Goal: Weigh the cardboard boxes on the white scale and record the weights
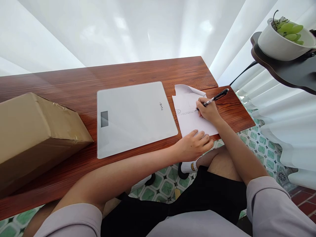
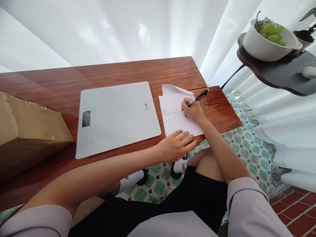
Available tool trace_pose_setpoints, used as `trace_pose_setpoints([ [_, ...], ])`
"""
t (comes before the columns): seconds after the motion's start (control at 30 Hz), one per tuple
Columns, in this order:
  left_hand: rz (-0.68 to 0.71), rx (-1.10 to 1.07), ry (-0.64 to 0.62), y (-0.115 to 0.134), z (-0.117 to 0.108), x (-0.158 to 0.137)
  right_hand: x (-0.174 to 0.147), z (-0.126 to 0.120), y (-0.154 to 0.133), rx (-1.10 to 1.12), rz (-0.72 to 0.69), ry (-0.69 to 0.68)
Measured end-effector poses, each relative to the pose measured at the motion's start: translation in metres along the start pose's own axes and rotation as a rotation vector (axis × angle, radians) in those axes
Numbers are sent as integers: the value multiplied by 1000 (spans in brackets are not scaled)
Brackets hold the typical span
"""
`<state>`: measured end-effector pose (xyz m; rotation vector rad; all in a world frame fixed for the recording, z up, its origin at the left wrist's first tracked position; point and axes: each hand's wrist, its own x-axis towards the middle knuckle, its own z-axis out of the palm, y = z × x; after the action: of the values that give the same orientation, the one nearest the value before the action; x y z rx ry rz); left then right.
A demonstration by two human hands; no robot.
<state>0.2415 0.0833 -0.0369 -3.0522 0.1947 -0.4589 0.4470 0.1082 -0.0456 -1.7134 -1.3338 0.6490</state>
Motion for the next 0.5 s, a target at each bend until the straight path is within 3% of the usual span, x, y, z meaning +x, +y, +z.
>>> trace_pose_setpoints([
  [0.5,0,0,-2,0,-1,1,0,1,-7,-56,-18,-13],
])
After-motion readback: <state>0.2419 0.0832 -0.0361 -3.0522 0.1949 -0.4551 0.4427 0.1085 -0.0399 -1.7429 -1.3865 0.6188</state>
